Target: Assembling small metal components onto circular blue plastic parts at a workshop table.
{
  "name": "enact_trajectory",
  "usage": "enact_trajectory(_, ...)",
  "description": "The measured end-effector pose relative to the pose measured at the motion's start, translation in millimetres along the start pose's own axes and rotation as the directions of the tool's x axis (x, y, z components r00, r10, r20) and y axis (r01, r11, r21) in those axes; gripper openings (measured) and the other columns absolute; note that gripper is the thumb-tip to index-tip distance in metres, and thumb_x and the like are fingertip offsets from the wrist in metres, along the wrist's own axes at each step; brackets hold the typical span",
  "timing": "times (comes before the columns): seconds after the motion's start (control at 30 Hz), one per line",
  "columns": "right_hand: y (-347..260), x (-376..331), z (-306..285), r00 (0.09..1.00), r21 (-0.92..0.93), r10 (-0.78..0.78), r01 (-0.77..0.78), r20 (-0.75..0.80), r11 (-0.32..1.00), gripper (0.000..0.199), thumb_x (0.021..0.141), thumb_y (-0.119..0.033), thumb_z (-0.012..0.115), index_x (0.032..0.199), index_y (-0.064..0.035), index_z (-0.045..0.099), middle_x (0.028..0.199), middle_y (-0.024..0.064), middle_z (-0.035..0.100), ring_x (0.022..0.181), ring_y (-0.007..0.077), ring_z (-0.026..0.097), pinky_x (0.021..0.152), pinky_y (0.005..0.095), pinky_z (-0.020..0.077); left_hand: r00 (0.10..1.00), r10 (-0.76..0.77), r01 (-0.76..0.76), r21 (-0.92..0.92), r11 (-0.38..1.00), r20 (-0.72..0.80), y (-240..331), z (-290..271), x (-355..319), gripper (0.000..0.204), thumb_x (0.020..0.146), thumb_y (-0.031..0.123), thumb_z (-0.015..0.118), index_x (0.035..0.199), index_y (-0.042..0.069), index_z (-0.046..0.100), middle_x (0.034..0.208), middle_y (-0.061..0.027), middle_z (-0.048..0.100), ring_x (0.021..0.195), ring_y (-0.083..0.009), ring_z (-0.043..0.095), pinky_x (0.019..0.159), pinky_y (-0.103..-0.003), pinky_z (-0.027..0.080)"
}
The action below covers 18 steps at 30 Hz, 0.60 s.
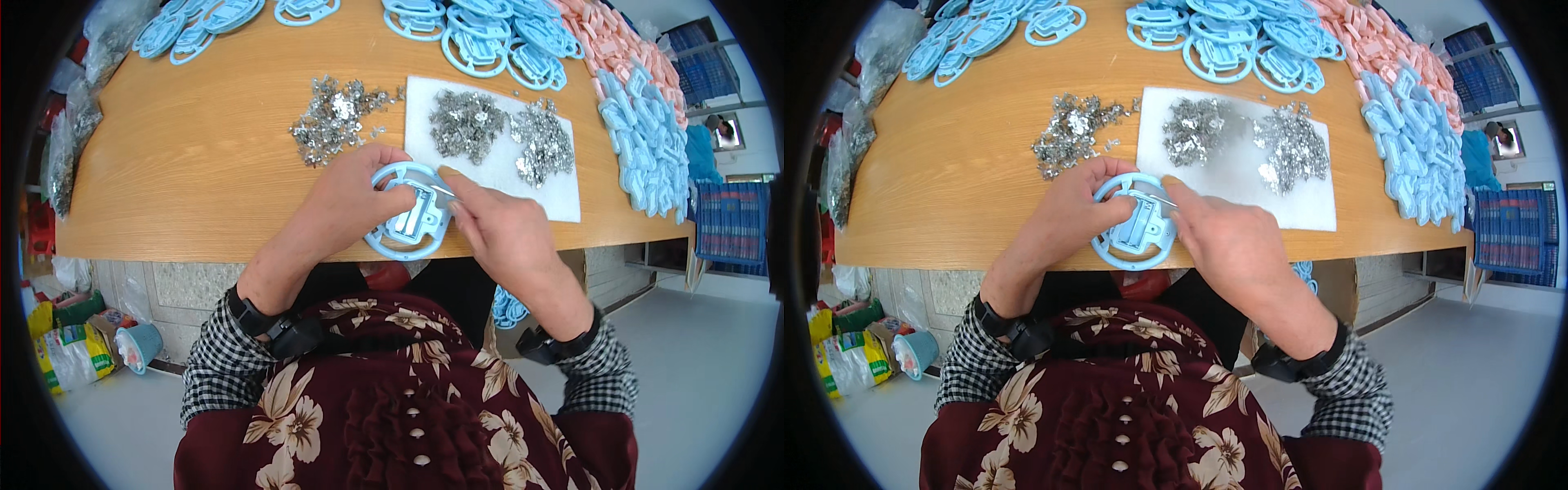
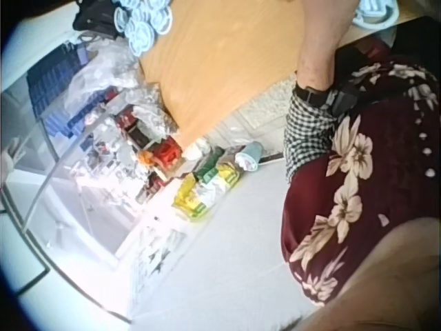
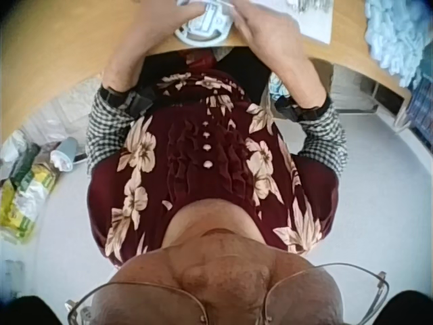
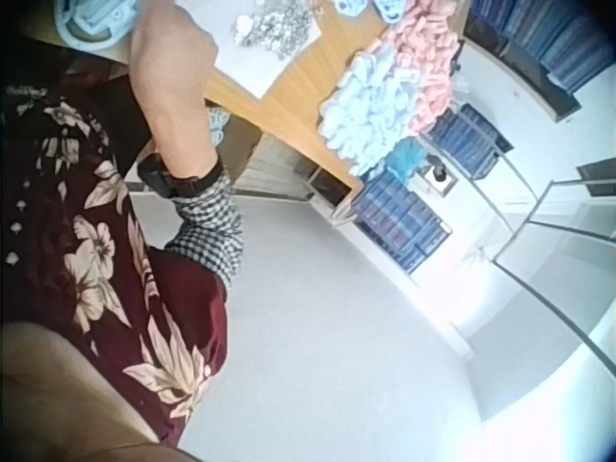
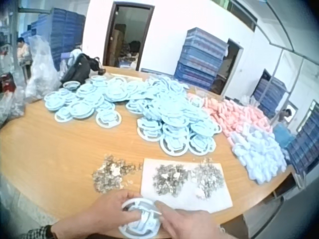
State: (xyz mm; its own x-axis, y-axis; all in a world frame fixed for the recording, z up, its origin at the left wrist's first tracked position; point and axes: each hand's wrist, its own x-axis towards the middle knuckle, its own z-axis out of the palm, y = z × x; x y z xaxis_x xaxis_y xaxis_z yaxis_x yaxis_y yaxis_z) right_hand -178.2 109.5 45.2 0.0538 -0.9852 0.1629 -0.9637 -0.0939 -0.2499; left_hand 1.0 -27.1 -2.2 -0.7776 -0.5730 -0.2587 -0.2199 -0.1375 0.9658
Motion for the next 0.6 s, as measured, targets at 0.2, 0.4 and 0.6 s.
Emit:
enact_trajectory(0.2, 4, -17, 16, 0.878, 0.914, 0.413, -0.350, 0.244, 0.205, 0.026, 0.107, -0.025, 0.054, 0.118, -0.0018, 0.055, 0.071, -0.0050, 0.050, 0.063, 0.0047, 0.043, 0.054, 0.0236, 0.0363, 0.997, 0.055, -0.050, -0.088, 0.995, 0.050, 9, 10, -9, 0.035, 0.093, 0.008, 0.054, 0.126, -0.004, 0.056, 0.111, -0.0048, 0.066, 0.098, -0.0097, 0.063, 0.084, -0.026, 0.053)
enact_trajectory(0.4, -6, -10, 4, 0.900, 0.971, 0.408, -0.214, 0.155, 0.102, 0.016, 0.108, -0.020, 0.049, 0.113, -0.0051, 0.050, 0.077, -0.0021, 0.050, 0.061, 0.0038, 0.041, 0.053, 0.0207, 0.0330, 0.987, 0.019, 0.043, -0.374, 0.926, 0.159, 4, 16, -9, 0.038, 0.104, 0.025, 0.047, 0.128, -0.003, 0.057, 0.116, -0.0147, 0.067, 0.102, -0.0175, 0.065, 0.078, -0.031, 0.057)
enact_trajectory(0.6, -16, -12, 24, 0.913, 0.855, 0.371, -0.051, -0.170, 0.516, 0.011, 0.107, -0.011, 0.048, 0.111, -0.0010, 0.052, 0.097, 0.0092, 0.068, 0.079, 0.0088, 0.062, 0.069, 0.0255, 0.0513, 0.963, 0.038, 0.173, -0.723, 0.669, 0.265, 0, 14, -14, 0.045, 0.105, 0.032, 0.049, 0.134, -0.003, 0.055, 0.125, -0.0183, 0.064, 0.105, -0.0237, 0.066, 0.073, -0.034, 0.058)
